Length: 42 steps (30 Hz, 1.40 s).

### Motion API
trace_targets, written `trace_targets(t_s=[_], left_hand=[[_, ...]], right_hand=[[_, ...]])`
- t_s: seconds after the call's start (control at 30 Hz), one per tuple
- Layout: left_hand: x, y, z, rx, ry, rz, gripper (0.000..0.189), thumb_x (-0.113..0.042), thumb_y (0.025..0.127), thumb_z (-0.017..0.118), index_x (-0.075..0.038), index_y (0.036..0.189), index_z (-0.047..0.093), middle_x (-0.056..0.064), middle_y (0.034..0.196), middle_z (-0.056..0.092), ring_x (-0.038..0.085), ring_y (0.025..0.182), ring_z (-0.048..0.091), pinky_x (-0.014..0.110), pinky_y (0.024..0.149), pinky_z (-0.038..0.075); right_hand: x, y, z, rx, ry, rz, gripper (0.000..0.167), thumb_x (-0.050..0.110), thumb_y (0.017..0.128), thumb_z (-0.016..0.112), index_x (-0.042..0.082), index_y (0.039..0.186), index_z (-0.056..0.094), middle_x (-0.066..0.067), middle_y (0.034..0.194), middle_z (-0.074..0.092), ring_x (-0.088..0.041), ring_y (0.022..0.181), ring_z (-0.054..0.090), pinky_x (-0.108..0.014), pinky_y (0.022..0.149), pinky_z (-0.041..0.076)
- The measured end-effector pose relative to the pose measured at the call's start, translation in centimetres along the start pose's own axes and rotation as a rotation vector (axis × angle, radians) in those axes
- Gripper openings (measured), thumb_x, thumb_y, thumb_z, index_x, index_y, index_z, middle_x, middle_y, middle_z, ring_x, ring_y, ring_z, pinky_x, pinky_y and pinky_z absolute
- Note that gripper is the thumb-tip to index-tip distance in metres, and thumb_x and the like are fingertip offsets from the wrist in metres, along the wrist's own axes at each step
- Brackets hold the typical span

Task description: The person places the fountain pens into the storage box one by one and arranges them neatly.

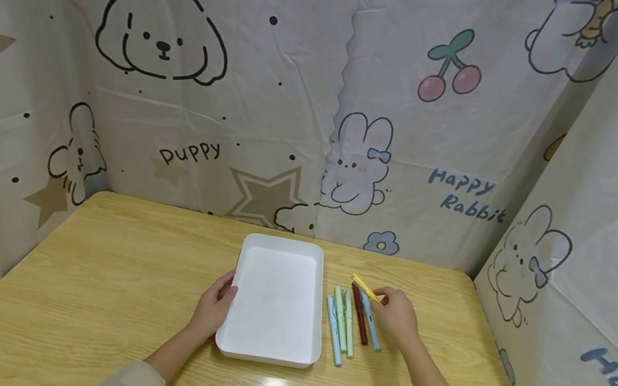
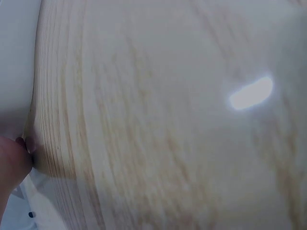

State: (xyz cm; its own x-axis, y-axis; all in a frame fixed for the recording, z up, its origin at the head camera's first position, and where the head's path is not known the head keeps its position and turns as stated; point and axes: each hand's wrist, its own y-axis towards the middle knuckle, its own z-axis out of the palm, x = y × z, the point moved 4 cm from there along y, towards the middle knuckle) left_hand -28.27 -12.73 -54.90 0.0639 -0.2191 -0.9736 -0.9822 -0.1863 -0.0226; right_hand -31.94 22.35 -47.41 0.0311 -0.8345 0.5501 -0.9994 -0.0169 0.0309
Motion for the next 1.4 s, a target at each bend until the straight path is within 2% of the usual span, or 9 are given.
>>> trace_targets(t_s=[0.47, 0.57, 0.77, 0.9, 0.93, 1.03, 1.23, 1.4], left_hand=[[0.2, 0.0, -0.1, -0.007, -0.011, 0.009, 0.045, -0.014, 0.098, 0.046, -0.005, 0.141, 0.039, 0.02, 0.141, 0.045, 0.034, 0.124, 0.049, 0.046, 0.1, 0.044], [0.3, 0.0, -0.1, -0.01, -0.013, -0.004, 0.045, -0.014, 0.098, 0.046, -0.006, 0.142, 0.039, 0.019, 0.141, 0.045, 0.033, 0.124, 0.049, 0.045, 0.101, 0.044], [0.4, -0.2, 0.0, -0.002, -0.018, -0.008, 0.044, -0.014, 0.098, 0.045, -0.006, 0.142, 0.039, 0.02, 0.14, 0.045, 0.033, 0.121, 0.05, 0.044, 0.099, 0.045], [0.2, -0.3, -0.1, -0.019, -0.027, 0.035, 0.044, -0.018, 0.098, 0.046, -0.007, 0.14, 0.042, 0.021, 0.137, 0.048, 0.033, 0.117, 0.052, 0.043, 0.095, 0.047], [0.1, -0.4, -0.1, -0.029, -0.019, 0.056, 0.043, -0.019, 0.098, 0.047, -0.006, 0.139, 0.043, 0.022, 0.136, 0.049, 0.032, 0.115, 0.054, 0.039, 0.093, 0.049], [-0.1, -0.6, -0.2, -0.041, -0.018, 0.084, 0.043, -0.021, 0.098, 0.047, -0.006, 0.138, 0.045, 0.023, 0.134, 0.05, 0.031, 0.112, 0.055, 0.038, 0.091, 0.05], [0.3, -0.2, 0.0, -0.014, -0.029, -0.002, 0.044, -0.014, 0.098, 0.045, -0.006, 0.141, 0.04, 0.02, 0.139, 0.047, 0.032, 0.12, 0.05, 0.044, 0.098, 0.045], [0.2, -0.1, 0.1, -0.015, -0.009, -0.008, 0.043, -0.014, 0.099, 0.045, -0.005, 0.141, 0.04, 0.02, 0.138, 0.047, 0.032, 0.119, 0.051, 0.042, 0.098, 0.046]], right_hand=[[1.8, -0.4, -0.2, 0.042, -0.015, -0.119, 0.024, 0.013, 0.086, 0.064, 0.004, 0.107, 0.067, -0.012, 0.091, 0.059, -0.019, 0.073, 0.05, -0.025, 0.055, 0.041], [2.1, -0.4, 0.0, 0.062, -0.02, -0.147, 0.023, 0.014, 0.086, 0.064, 0.004, 0.107, 0.067, -0.011, 0.09, 0.058, -0.017, 0.07, 0.049, -0.025, 0.054, 0.04], [2.8, -0.5, 0.1, 0.063, -0.027, -0.228, 0.022, 0.012, 0.083, 0.064, 0.003, 0.103, 0.069, -0.008, 0.084, 0.059, -0.016, 0.071, 0.049, -0.027, 0.059, 0.041], [3.1, -0.5, 0.3, 0.051, -0.051, -0.285, 0.021, 0.011, 0.081, 0.064, 0.003, 0.1, 0.07, -0.006, 0.08, 0.058, -0.015, 0.07, 0.048, -0.027, 0.061, 0.041], [3.1, -0.6, 0.3, 0.049, -0.058, -0.295, 0.021, 0.011, 0.081, 0.064, 0.002, 0.1, 0.069, -0.006, 0.079, 0.058, -0.015, 0.07, 0.048, -0.027, 0.06, 0.041], [3.2, -0.6, 0.4, 0.062, -0.053, -0.29, 0.021, 0.011, 0.081, 0.064, 0.003, 0.1, 0.069, -0.005, 0.079, 0.058, -0.014, 0.07, 0.047, -0.026, 0.06, 0.041], [3.8, -0.7, 0.6, 0.093, -0.038, -0.273, 0.023, 0.011, 0.083, 0.064, 0.004, 0.104, 0.069, -0.005, 0.084, 0.059, -0.014, 0.073, 0.048, -0.026, 0.062, 0.042], [4.6, -0.9, 0.6, 0.092, -0.033, -0.288, 0.023, 0.01, 0.082, 0.065, 0.004, 0.104, 0.069, -0.004, 0.084, 0.059, -0.013, 0.075, 0.049, -0.026, 0.064, 0.043]])
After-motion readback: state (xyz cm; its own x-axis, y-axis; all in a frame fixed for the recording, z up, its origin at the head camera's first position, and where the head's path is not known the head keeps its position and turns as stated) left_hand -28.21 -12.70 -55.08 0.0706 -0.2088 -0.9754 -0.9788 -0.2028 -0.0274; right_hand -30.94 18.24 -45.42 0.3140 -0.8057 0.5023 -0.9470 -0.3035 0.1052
